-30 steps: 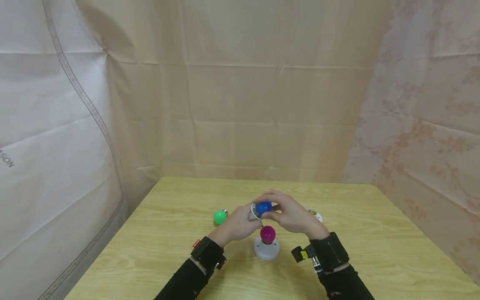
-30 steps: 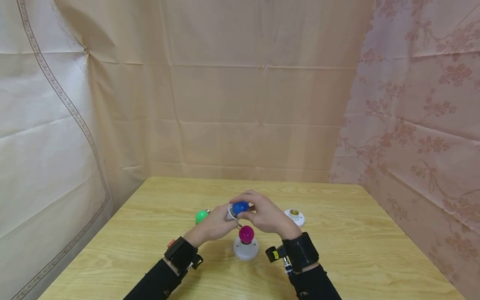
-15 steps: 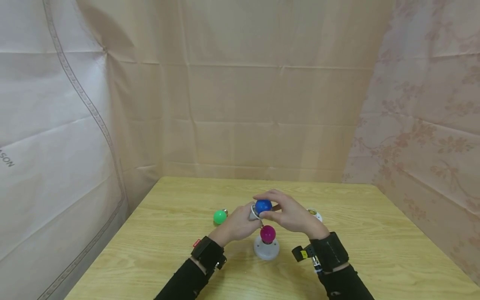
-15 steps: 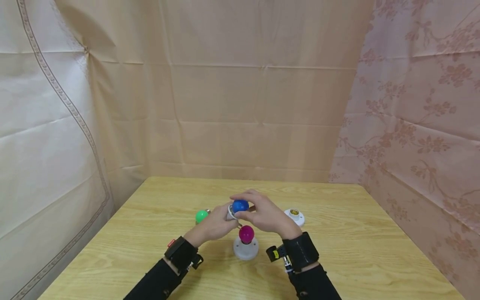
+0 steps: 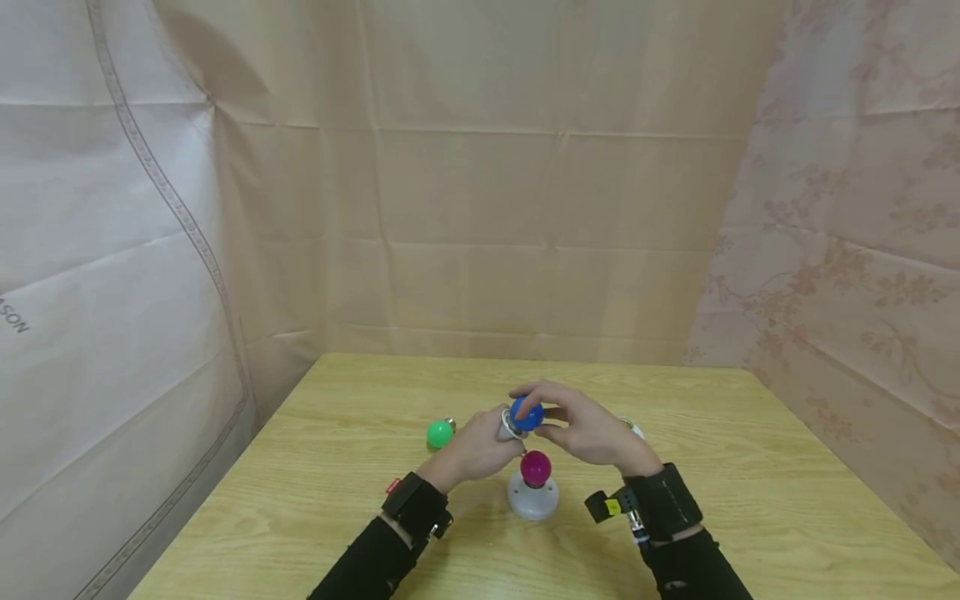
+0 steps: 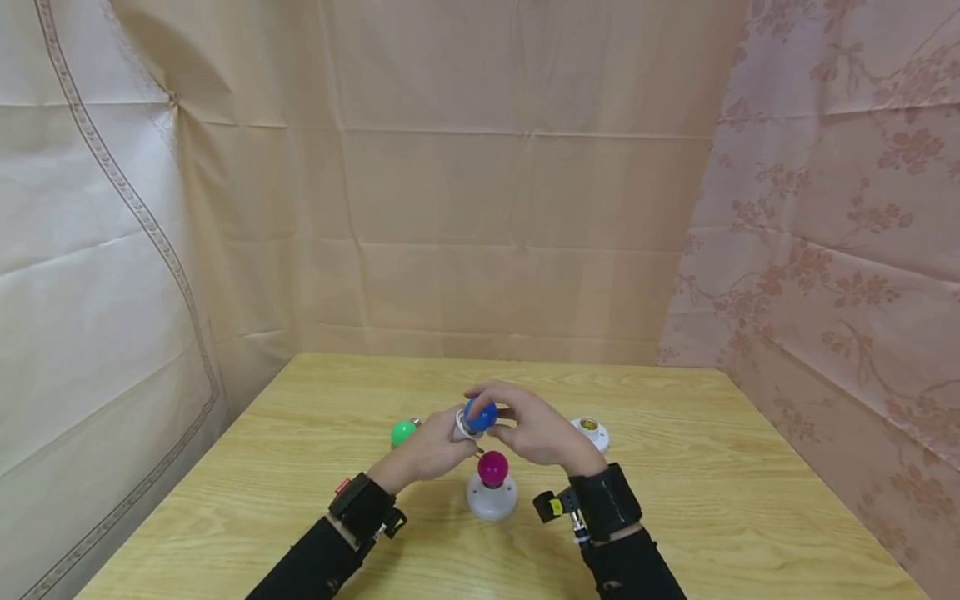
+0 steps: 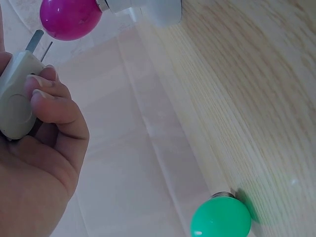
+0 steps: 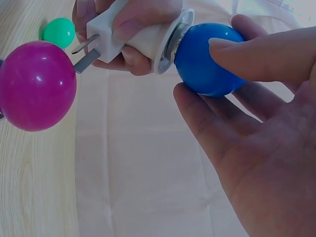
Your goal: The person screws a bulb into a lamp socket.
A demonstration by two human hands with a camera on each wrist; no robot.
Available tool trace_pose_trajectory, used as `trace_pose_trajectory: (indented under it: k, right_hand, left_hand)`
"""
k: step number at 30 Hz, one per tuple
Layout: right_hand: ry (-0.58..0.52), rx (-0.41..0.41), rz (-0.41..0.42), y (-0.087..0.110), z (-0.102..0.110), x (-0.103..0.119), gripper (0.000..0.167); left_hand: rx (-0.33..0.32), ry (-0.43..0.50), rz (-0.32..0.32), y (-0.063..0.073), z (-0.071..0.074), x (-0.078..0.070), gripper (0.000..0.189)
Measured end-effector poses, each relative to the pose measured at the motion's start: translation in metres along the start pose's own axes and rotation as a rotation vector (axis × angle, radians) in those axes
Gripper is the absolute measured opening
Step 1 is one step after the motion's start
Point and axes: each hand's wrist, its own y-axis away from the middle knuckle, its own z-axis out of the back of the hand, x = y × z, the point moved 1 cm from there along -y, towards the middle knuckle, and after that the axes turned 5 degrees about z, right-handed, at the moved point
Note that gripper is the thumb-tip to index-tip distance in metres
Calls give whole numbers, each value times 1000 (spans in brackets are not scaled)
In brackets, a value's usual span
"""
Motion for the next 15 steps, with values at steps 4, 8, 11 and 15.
trace_pose_trajectory:
  k: [4,8,11,15]
  right_hand:
    - [-6,-5,-17,0,0,0,34]
    - [3,-12,-12,-1,0,1,34]
    - [10,-16,-2,-1,-1,1,33]
    - [14,-24,3,-2,-2,1,31]
  left_hand:
    - [2,-7,3,0,0,-1,31]
    - [6,0,14,0,0,0,33]
    - [7,3,14,0,0,0,32]
    - [4,2,10,0,1,0,31]
